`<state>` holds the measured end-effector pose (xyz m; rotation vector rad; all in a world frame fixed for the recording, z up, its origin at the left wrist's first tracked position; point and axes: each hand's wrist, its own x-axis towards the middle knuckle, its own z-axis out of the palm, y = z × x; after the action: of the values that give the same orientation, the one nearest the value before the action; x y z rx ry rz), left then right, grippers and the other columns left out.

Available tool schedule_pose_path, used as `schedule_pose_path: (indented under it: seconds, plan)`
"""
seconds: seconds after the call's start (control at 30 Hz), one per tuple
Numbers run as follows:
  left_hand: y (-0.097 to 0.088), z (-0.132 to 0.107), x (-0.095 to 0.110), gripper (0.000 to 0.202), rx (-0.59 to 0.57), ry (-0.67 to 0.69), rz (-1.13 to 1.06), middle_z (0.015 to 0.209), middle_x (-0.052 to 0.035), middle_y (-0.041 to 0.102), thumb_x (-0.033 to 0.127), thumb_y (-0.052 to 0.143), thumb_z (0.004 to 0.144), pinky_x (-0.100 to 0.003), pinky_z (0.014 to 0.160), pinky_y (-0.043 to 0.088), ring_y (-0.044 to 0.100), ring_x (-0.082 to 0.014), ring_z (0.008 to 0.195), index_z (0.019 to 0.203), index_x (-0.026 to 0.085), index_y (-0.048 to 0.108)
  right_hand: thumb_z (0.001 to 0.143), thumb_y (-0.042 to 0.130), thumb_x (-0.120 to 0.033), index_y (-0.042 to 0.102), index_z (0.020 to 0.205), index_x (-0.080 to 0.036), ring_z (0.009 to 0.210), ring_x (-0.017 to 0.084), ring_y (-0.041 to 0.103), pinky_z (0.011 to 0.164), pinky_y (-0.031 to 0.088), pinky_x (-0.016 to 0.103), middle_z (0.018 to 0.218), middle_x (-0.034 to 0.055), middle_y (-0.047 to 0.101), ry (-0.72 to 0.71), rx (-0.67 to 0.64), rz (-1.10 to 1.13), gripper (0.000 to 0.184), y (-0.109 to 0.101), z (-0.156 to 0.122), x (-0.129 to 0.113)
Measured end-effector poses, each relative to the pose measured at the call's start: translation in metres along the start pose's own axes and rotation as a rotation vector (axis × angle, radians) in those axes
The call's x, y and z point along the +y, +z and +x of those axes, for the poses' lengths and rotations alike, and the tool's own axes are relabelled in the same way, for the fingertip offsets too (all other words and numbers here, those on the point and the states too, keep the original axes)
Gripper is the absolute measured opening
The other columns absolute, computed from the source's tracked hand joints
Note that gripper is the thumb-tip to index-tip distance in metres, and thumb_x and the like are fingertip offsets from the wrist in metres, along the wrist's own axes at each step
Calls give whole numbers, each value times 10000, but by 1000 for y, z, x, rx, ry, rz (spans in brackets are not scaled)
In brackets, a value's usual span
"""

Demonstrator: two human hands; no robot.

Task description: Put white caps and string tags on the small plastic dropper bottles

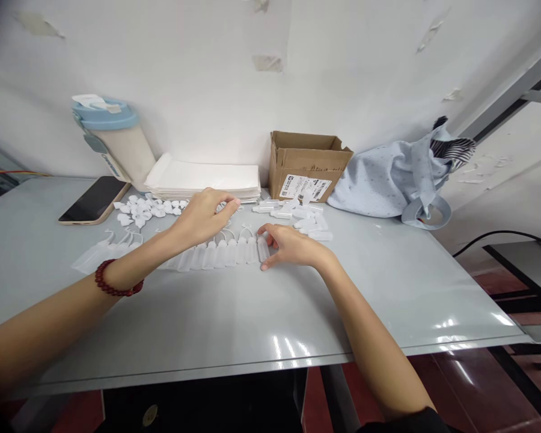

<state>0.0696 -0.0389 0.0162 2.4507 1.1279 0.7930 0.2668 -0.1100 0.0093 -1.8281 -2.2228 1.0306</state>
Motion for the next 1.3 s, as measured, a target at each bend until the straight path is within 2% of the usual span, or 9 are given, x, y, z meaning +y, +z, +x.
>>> schedule_pose_path:
  seconds: [0.13,0.47,0.83,1.3]
  plan:
    - [-1,1,-1,344,-4,-6,-12,593,-28,590,281,393,893,-303,606,349,504,-181,622,608,177,554,667,763,-395,484,1279,-194,948,225,557,809,452,347,1018,66,587,-6,-8,3,702,0,-1,0]
    - [-2,1,-1,357,-3,-10,-23,544,-15,546,288,389,893,-297,576,316,452,-158,557,573,180,504,691,743,-358,515,1241,-170,932,224,561,803,451,346,1010,72,593,-12,19,-14,624,1,1,0]
    - [-2,0,1,350,-10,-19,-20,582,-21,612,282,395,901,-294,582,333,505,-162,547,603,170,540,708,729,-391,523,1223,-174,928,227,566,795,452,346,1003,74,604,-36,29,-15,596,3,2,1]
    - [-1,0,0,354,-10,-16,-8,562,-16,557,285,389,896,-299,598,332,487,-172,597,578,174,496,719,716,-409,508,1256,-189,923,222,562,788,447,341,1002,68,592,-30,10,-19,617,2,2,1]
